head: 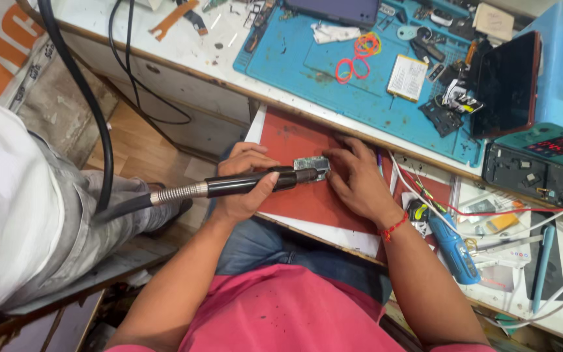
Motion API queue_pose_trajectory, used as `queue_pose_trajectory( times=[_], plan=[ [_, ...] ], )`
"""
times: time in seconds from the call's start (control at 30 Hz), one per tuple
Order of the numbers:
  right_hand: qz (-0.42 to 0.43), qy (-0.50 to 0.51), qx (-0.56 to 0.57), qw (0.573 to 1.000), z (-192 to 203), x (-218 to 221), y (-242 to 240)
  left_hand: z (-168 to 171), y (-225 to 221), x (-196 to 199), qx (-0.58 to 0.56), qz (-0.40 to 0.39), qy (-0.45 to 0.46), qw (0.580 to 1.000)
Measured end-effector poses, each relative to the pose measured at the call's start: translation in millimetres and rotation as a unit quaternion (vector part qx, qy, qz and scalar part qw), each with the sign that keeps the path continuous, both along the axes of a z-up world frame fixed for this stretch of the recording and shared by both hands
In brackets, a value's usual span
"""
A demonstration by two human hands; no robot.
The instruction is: The person uses a hot air gun to heat a small circuit board placed on a red mat, then sets the tool aside and uses a purple pen-like tool to scrape or clean the board surface. A smartphone is briefly handled and placed on the workbench.
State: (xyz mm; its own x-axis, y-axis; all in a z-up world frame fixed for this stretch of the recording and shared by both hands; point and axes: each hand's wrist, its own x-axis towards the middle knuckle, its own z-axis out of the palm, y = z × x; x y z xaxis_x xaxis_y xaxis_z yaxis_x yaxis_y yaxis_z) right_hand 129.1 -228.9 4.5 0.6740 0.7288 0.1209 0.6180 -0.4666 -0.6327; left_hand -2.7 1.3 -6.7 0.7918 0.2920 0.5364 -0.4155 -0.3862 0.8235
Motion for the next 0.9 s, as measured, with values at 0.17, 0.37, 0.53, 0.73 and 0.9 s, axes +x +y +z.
queue_pose_trajectory(
  times=[0.17,0.37,0.53,0.73,0.9],
  plan=[
    [-0.030,0.001,-0.043,0.999,3,-1,3,2,0,1,-0.027,0.009,0.003,1.000],
    [-0.069,-0.042,-0.066,0.995,-6,-13,2,4,3,-3,-0.030,-0.003,0.027,0.999],
    [-0.040,-0.075,-0.028,0.996,-1,-13,-1,5,3,1,-0.015,0.006,0.025,1.000],
    [-0.036,-0.060,-0.026,0.997,3,-16,-3,2,3,2,-0.010,-0.001,0.023,1.000],
    [-0.027,-0.061,-0.017,0.998,7,-12,-1,4,2,1,-0.010,0.028,0.031,0.999]
  ],
)
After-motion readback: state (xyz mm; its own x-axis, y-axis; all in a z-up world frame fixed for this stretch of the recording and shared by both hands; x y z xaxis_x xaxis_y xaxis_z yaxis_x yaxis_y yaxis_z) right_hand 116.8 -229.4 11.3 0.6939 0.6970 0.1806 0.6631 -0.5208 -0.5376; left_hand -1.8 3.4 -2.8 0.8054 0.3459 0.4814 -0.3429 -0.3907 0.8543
